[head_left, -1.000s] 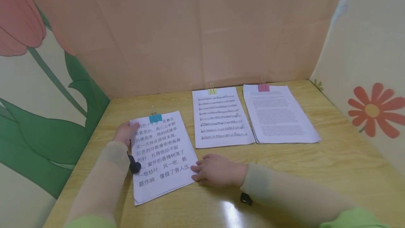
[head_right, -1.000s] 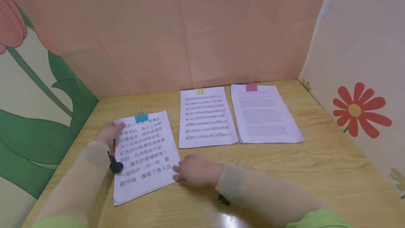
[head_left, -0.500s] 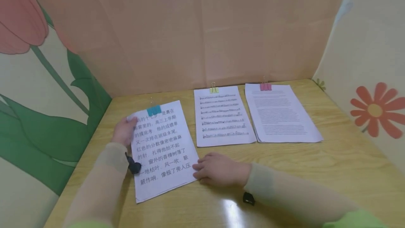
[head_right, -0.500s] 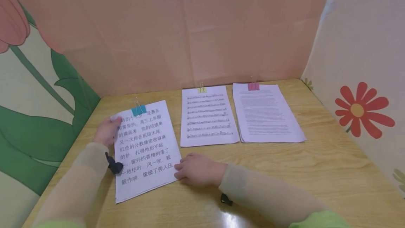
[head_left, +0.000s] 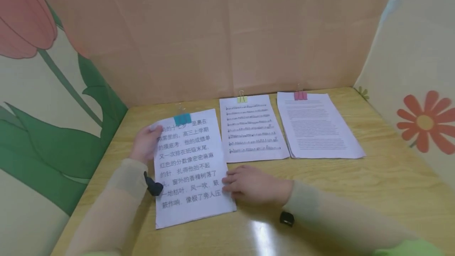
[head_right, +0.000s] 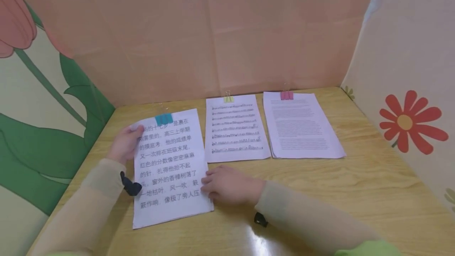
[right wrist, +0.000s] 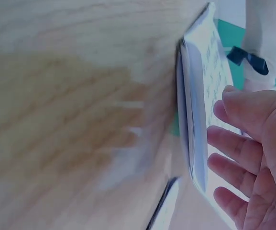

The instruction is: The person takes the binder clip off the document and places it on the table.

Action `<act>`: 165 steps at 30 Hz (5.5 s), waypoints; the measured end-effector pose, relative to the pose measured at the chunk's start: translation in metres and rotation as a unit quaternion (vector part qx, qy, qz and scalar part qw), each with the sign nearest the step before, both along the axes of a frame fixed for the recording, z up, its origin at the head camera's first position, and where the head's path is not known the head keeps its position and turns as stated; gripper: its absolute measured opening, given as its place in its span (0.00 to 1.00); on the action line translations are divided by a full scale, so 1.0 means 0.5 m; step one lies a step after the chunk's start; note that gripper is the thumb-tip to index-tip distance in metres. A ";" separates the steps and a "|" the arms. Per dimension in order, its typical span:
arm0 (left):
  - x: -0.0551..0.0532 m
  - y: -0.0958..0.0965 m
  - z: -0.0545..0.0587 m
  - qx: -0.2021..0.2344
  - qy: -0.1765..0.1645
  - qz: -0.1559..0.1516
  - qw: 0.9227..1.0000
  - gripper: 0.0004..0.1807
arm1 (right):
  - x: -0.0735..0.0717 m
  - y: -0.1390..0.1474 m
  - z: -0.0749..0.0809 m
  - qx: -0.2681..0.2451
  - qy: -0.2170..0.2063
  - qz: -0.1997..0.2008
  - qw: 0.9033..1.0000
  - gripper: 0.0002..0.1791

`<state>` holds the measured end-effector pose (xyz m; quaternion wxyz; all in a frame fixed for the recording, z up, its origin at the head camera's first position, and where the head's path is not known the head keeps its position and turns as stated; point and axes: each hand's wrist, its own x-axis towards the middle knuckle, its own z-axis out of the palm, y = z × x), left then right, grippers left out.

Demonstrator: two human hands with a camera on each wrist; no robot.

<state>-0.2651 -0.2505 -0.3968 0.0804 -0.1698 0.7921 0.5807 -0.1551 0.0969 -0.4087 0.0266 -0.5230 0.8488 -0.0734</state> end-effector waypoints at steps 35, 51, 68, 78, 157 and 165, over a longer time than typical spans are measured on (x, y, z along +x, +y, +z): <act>0.033 0.275 0.049 0.116 0.121 -0.073 0.983 0.18 | -0.128 0.133 0.166 -0.155 0.004 -0.191 0.969 0.17; 0.048 0.316 0.067 0.153 0.140 -0.087 0.974 0.20 | -0.196 0.114 0.254 -0.241 -0.103 -0.325 0.909 0.24; 0.066 0.336 0.080 0.156 0.164 -0.094 0.970 0.17 | -0.252 0.100 0.305 -0.144 -0.267 -0.329 0.894 0.41; 0.067 0.337 0.086 0.160 0.161 -0.090 0.970 0.16 | -0.267 0.103 0.324 -0.146 -0.336 -0.319 0.874 0.39; 0.080 0.338 0.093 0.159 0.182 -0.088 0.966 0.16 | -0.245 0.100 0.344 -0.254 -0.351 -0.340 0.834 0.31; 0.081 0.338 0.095 0.160 0.184 -0.087 0.966 0.15 | -0.247 0.100 0.349 -0.283 -0.357 -0.338 0.823 0.31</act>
